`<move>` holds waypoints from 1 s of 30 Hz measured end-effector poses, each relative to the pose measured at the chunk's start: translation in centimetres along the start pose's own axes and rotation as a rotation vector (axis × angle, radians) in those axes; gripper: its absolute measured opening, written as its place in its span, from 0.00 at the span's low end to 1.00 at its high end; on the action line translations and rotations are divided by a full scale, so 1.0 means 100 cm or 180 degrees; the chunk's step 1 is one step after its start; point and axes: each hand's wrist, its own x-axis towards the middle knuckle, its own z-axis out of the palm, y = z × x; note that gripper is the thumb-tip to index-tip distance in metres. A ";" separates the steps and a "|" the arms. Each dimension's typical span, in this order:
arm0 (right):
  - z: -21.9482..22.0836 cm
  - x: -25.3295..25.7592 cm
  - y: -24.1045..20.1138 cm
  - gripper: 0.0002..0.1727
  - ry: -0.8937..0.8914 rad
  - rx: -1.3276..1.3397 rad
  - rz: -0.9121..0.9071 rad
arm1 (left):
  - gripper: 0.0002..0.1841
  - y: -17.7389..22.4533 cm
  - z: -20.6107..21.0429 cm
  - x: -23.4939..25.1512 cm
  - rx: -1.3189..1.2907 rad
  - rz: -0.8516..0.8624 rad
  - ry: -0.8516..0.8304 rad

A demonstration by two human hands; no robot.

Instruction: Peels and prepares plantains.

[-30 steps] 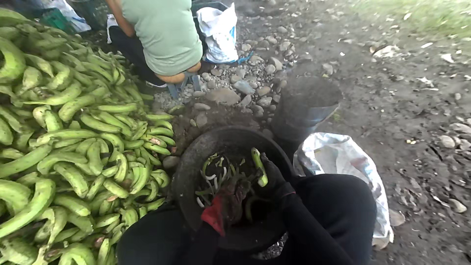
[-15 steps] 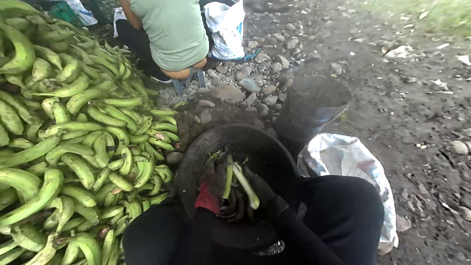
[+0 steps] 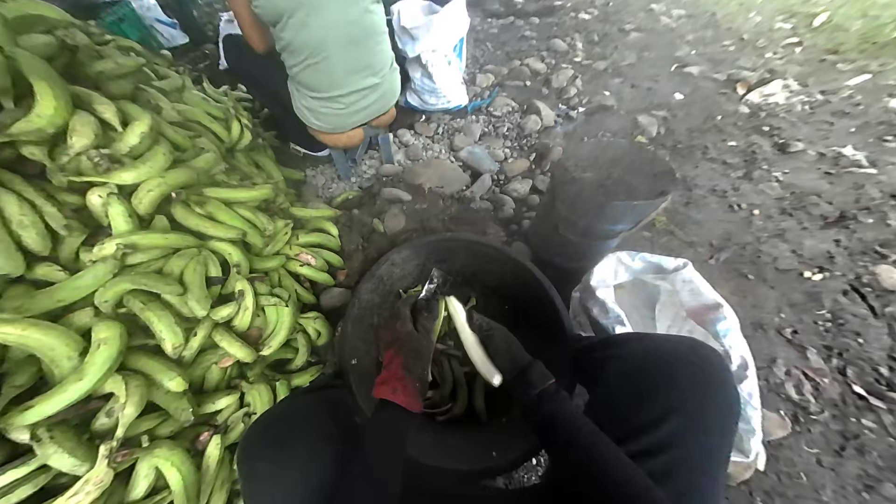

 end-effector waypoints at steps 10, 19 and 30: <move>0.001 0.041 -0.031 0.24 0.1251 0.0488 -0.0269 | 0.23 0.015 0.019 -0.039 -0.0067 0.0575 -0.0349; 0.010 0.019 -0.005 0.24 0.0374 0.0272 -0.0128 | 0.25 0.005 0.008 -0.005 -0.0082 0.0147 -0.0105; 0.009 0.052 -0.029 0.23 0.1915 -0.0603 -0.0220 | 0.26 0.023 0.020 -0.035 0.0024 0.0557 -0.0182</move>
